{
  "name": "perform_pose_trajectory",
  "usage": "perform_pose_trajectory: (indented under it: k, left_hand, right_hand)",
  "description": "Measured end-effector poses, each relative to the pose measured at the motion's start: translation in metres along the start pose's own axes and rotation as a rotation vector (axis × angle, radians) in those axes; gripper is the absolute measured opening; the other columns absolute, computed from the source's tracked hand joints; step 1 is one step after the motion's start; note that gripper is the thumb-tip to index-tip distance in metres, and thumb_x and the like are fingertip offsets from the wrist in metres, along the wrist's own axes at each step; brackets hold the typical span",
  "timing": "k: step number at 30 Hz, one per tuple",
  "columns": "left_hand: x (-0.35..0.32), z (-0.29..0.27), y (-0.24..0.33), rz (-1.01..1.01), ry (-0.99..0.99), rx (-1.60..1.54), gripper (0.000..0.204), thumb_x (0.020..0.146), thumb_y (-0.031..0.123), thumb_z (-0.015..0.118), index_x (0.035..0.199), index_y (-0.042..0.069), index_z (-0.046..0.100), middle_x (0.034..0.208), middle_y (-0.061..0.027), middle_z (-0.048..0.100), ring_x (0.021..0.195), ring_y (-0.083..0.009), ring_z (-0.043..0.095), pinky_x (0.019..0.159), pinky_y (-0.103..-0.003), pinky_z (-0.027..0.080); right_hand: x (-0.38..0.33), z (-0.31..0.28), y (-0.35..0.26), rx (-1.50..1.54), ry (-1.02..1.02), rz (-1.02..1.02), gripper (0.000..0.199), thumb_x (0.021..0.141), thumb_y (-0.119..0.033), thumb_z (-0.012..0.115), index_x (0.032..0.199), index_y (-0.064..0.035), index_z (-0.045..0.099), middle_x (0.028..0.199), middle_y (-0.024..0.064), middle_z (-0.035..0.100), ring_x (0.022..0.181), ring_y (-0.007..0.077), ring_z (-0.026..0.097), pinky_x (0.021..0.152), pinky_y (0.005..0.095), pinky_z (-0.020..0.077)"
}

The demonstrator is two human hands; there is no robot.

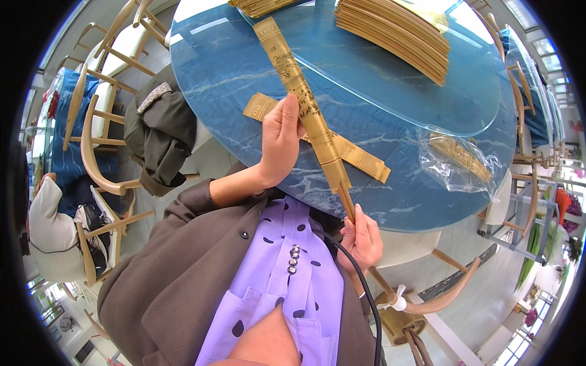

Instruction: The person repeatedly picks up thin bamboo strips and wider patterned bamboo pieces from a blue table, aligns them, and places them into stacks. The process is repeated multiple times with consistent hand movements.

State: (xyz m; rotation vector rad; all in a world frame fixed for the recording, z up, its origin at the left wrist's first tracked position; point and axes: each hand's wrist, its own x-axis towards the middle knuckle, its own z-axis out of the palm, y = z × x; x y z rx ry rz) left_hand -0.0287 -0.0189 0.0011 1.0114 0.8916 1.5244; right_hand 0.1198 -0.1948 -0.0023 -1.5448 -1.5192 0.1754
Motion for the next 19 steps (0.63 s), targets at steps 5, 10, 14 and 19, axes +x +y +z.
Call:
perform_pose_trajectory:
  k: [5,10,14,19]
  left_hand:
    - [0.006,-0.003,-0.003,0.117,0.000,0.089,0.031,0.107,0.018,0.053,0.080,0.004,0.048,0.067,0.0055,0.038,0.063,-0.0029,0.031,0.052,-0.024,0.028]
    - [-0.006,0.005,-0.005,0.114,-0.015,0.068,0.033,0.106,0.018,0.056,0.077,0.003,0.046,0.066,0.0039,0.036,0.062,-0.0043,0.030,0.051,-0.026,0.027]
    - [-0.002,0.000,-0.008,0.115,-0.018,0.107,0.034,0.105,0.019,0.056,0.077,0.003,0.047,0.065,0.0032,0.037,0.062,-0.0046,0.030,0.051,-0.026,0.028]
    - [-0.001,0.000,-0.008,0.108,-0.011,0.108,0.034,0.105,0.019,0.056,0.077,0.003,0.048,0.065,0.0032,0.038,0.062,-0.0046,0.031,0.051,-0.026,0.028]
  right_hand:
    - [0.000,0.001,-0.002,0.004,-0.010,-0.016,0.031,0.091,0.001,0.070,0.123,0.0017,0.069,0.094,0.0123,0.068,0.060,0.0114,0.060,0.053,0.0238,0.0507]
    - [0.005,0.009,-0.004,0.041,-0.016,-0.023,0.031,0.090,0.004,0.069,0.122,0.0025,0.067,0.090,0.0130,0.067,0.060,0.0125,0.058,0.052,0.0256,0.0494]
    - [0.010,0.008,-0.007,0.044,-0.030,0.017,0.033,0.090,0.003,0.071,0.123,0.0021,0.067,0.092,0.0139,0.068,0.062,0.0129,0.061,0.054,0.0255,0.0510]
    - [0.004,0.009,0.005,0.045,-0.005,-0.096,0.047,0.089,0.000,0.073,0.134,-0.0007,0.060,0.095,0.0116,0.070,0.067,0.0158,0.066,0.059,0.0259,0.0539]
